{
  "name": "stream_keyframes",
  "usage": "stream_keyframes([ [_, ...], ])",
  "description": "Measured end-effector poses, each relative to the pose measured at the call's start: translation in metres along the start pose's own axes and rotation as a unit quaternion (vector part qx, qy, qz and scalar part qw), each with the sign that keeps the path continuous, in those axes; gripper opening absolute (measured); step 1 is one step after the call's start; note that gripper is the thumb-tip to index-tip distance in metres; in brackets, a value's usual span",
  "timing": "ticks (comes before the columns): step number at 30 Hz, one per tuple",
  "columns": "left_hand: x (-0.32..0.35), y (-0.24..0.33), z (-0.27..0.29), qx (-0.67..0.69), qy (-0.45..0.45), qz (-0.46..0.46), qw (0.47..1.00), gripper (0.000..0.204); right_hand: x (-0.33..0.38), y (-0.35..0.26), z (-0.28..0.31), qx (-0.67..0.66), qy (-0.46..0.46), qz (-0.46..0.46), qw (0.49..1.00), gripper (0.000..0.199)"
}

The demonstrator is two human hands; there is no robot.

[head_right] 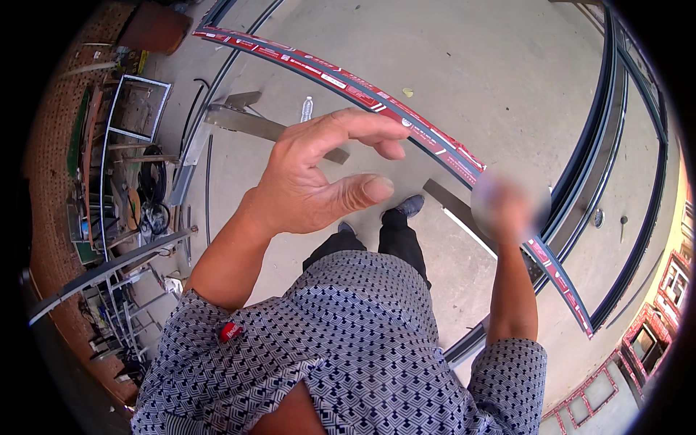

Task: The person assembles a window frame by hand, fitting grey metal profiles together on a workbench. They align the corners of the frame pieces and insert a long metal bar into the structure. The person handles the frame components directly without using tools.

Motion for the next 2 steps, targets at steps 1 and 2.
stream_keyframes([
  [1, 0.008, 0.016, 0.031, 0.029, 0.042, -0.047, 0.998, 0.055, 0.01, 0.001, -0.003, 0.031, 0.009, 0.018, 0.999, 0.052],
  [2, 0.028, 0.021, 0.046, 0.019, 0.063, -0.04, 0.997, 0.055, 0.013, 0.001, -0.008, 0.058, 0.03, 0.054, 0.996, 0.051],
])
Point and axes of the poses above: each hand's wrist, its own x-axis away from the middle knuckle, its own z-axis out of the back of the hand, y = z × x, the point moved 8 cm from there along -x, towards the middle knuckle, and after that the axes turned 4 degrees about -y, right-handed, at the moved point
